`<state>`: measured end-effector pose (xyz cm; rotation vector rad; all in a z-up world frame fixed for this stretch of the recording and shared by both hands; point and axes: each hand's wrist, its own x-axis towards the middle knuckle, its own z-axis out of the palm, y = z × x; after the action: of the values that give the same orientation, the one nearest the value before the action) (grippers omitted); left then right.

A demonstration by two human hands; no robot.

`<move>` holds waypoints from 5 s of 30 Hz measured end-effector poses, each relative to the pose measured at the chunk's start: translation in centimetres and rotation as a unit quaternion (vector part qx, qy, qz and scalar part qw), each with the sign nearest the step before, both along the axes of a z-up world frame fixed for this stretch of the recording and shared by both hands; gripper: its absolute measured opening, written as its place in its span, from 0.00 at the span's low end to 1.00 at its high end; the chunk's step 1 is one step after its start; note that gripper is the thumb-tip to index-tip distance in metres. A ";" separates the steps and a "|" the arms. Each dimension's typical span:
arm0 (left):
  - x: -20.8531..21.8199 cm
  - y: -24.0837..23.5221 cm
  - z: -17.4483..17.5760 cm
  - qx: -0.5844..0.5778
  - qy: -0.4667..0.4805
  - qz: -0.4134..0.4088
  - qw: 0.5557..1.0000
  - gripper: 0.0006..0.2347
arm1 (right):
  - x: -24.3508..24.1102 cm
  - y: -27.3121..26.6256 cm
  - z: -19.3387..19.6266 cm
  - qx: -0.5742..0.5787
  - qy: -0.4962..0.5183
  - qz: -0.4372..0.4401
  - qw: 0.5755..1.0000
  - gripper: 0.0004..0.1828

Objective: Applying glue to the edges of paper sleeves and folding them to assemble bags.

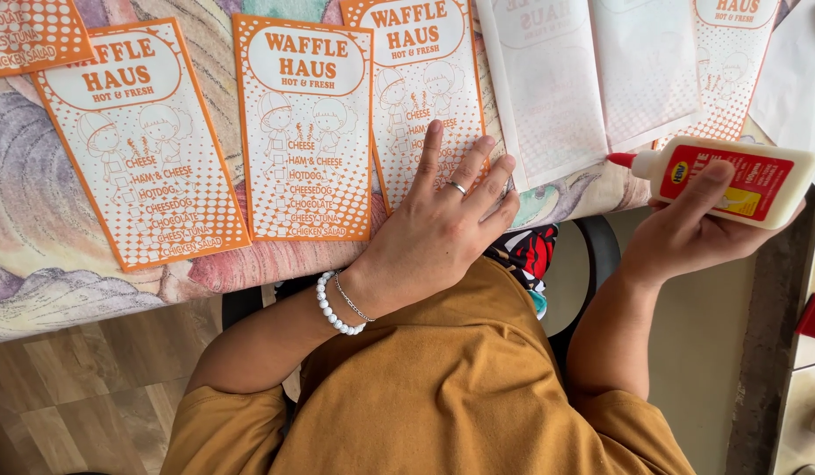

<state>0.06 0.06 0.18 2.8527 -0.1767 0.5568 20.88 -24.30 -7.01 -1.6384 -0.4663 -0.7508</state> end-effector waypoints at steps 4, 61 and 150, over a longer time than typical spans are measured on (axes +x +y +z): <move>0.1 0.0 0.0 -0.005 0.005 -0.003 1.000 0.12 | 0.0 -0.8 -1.5 0.015 0.005 0.009 1.000 0.30; 27.0 6.4 -1.2 -0.295 0.147 0.085 0.940 0.34 | -0.1 -6.5 3.1 0.290 0.246 0.030 0.924 0.21; 10.9 4.7 -3.0 -0.203 -0.047 0.001 0.978 0.12 | -1.9 3.9 -1.5 0.019 0.061 0.222 0.973 0.46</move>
<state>10.96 4.74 -2.80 2.4333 -0.0663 0.6444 19.00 -20.44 -8.55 -1.4622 -0.6955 -0.3204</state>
